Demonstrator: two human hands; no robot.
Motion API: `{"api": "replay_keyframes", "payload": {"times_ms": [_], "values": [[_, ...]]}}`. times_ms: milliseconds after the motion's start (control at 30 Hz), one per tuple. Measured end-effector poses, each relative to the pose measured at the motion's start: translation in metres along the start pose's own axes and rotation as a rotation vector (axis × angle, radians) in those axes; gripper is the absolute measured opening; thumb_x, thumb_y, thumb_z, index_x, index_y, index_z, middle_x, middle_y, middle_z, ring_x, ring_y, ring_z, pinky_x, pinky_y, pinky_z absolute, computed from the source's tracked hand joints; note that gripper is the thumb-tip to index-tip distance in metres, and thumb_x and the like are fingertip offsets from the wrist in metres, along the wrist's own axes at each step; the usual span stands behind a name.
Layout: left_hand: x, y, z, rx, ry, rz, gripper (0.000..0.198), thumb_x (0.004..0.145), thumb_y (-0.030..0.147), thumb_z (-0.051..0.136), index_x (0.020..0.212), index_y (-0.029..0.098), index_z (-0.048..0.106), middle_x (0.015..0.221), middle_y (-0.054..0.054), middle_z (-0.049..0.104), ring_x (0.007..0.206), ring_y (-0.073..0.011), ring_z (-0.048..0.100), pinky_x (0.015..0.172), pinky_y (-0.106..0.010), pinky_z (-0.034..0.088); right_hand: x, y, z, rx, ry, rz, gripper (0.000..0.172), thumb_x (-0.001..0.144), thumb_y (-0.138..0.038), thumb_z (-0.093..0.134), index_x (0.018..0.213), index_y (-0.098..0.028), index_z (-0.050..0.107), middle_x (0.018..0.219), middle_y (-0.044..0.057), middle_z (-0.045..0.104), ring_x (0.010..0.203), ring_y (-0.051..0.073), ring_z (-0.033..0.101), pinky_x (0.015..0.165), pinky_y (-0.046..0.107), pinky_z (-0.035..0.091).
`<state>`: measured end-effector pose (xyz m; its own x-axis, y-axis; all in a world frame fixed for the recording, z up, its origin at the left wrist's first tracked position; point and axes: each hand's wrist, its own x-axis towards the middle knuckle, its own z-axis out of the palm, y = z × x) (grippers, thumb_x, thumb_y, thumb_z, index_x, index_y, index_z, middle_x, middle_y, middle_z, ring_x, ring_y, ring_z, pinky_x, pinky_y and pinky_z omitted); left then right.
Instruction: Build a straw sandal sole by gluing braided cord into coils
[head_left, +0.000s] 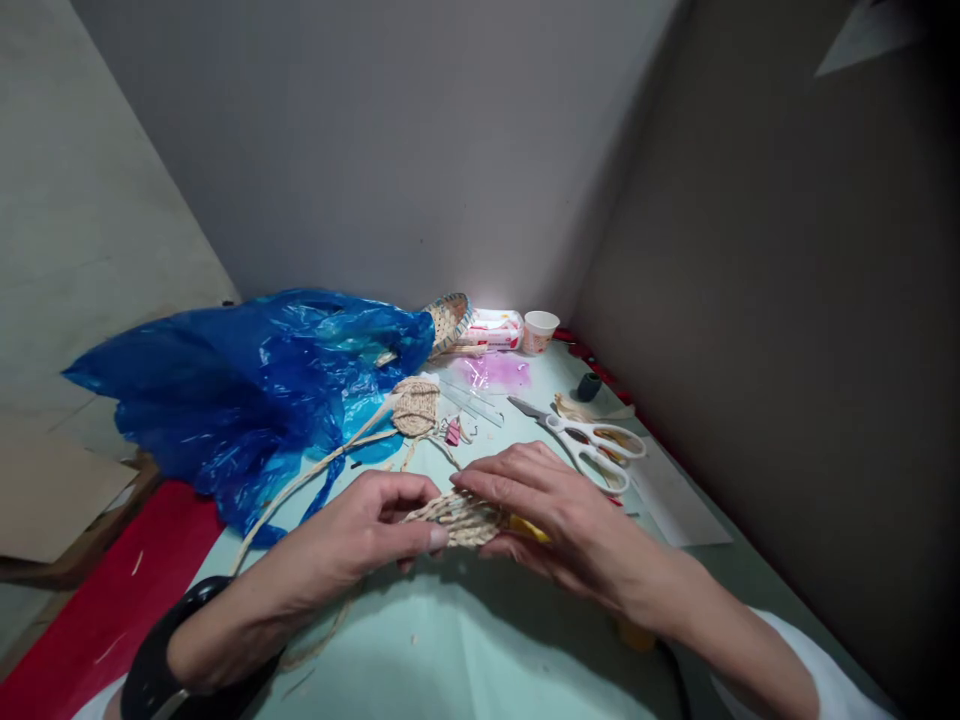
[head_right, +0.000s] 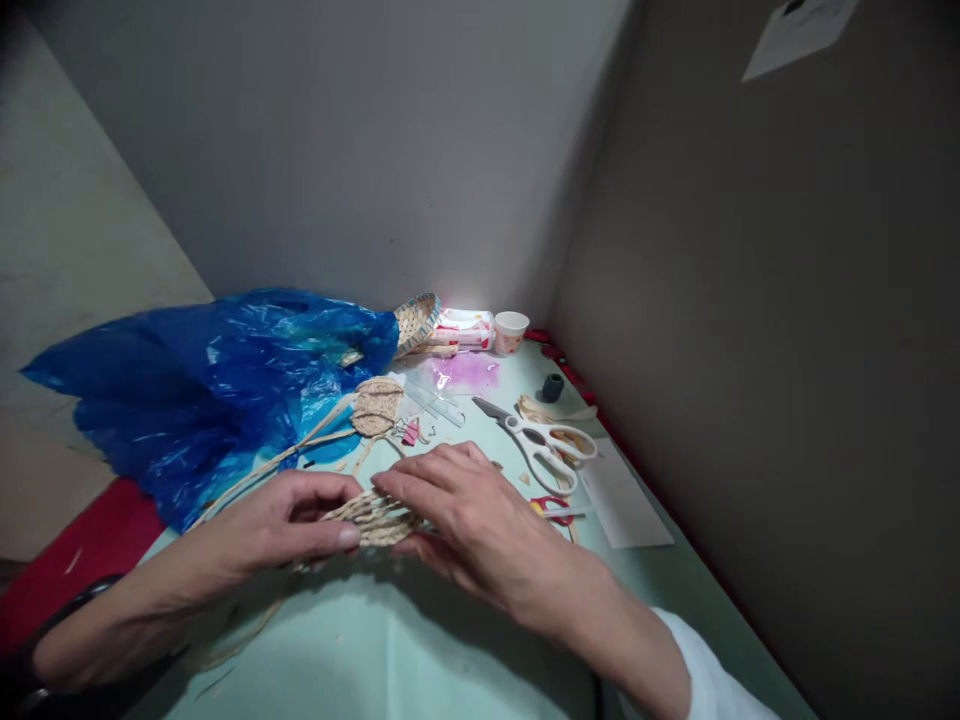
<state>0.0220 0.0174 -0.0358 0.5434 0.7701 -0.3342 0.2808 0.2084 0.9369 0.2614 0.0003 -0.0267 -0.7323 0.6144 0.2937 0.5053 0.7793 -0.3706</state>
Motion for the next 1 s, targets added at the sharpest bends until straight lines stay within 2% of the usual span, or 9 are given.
{"api": "replay_keyframes", "payload": {"times_ms": [300, 467, 600, 667, 833, 1000], "values": [[-0.004, 0.008, 0.005, 0.023, -0.044, -0.038, 0.021, 0.080, 0.037, 0.069, 0.082, 0.017, 0.066, 0.067, 0.004, 0.054, 0.062, -0.0115, 0.043, 0.057, -0.024, 0.030, -0.006, 0.007, 0.004, 0.319, 0.092, -0.009, 0.037, 0.097, -0.026, 0.063, 0.130, -0.010, 0.059, 0.114, 0.010, 0.066, 0.105, 0.017, 0.059, 0.090, 0.028, 0.047], [-0.004, 0.007, 0.009, -0.017, 0.003, -0.034, 0.031, 0.087, 0.045, 0.061, 0.078, 0.016, 0.069, 0.066, 0.002, 0.058, 0.060, -0.0115, 0.045, 0.059, -0.025, 0.031, -0.007, 0.006, 0.005, 0.350, 0.107, -0.003, 0.035, 0.096, -0.020, 0.064, 0.128, -0.009, 0.062, 0.111, 0.011, 0.068, 0.102, 0.017, 0.061, 0.089, 0.028, 0.049], [-0.005, 0.002, 0.011, -0.034, 0.059, -0.068, 0.034, 0.085, 0.048, 0.064, 0.076, 0.016, 0.071, 0.058, 0.002, 0.056, 0.055, -0.0113, 0.040, 0.054, -0.027, 0.025, -0.008, 0.008, 0.007, 0.397, 0.142, -0.034, 0.033, 0.096, -0.019, 0.063, 0.128, -0.010, 0.063, 0.113, 0.012, 0.070, 0.101, 0.018, 0.062, 0.089, 0.030, 0.050], [-0.004, 0.000, 0.012, -0.050, 0.064, -0.062, 0.034, 0.084, 0.048, 0.065, 0.075, 0.016, 0.072, 0.057, 0.001, 0.056, 0.054, -0.0113, 0.040, 0.054, -0.027, 0.024, -0.009, 0.008, 0.007, 0.418, 0.165, -0.048, 0.032, 0.096, -0.017, 0.063, 0.128, -0.012, 0.063, 0.113, 0.010, 0.071, 0.100, 0.017, 0.063, 0.088, 0.031, 0.050], [-0.003, -0.002, 0.013, -0.097, 0.034, -0.038, 0.031, 0.083, 0.044, 0.068, 0.074, 0.015, 0.074, 0.067, -0.002, 0.063, 0.060, -0.0124, 0.049, 0.059, -0.026, 0.033, -0.010, 0.007, 0.007, 0.424, 0.168, -0.035, 0.030, 0.096, -0.016, 0.064, 0.126, -0.013, 0.064, 0.111, 0.009, 0.073, 0.097, 0.016, 0.064, 0.087, 0.030, 0.050], [-0.002, -0.002, 0.016, -0.092, 0.058, -0.049, 0.031, 0.081, 0.044, 0.070, 0.073, 0.015, 0.075, 0.064, -0.002, 0.063, 0.057, -0.0121, 0.049, 0.055, -0.026, 0.029, -0.012, 0.006, 0.005, 0.423, 0.160, -0.031, 0.027, 0.097, -0.016, 0.062, 0.123, -0.011, 0.066, 0.107, 0.009, 0.074, 0.094, 0.017, 0.065, 0.085, 0.030, 0.050]]}}
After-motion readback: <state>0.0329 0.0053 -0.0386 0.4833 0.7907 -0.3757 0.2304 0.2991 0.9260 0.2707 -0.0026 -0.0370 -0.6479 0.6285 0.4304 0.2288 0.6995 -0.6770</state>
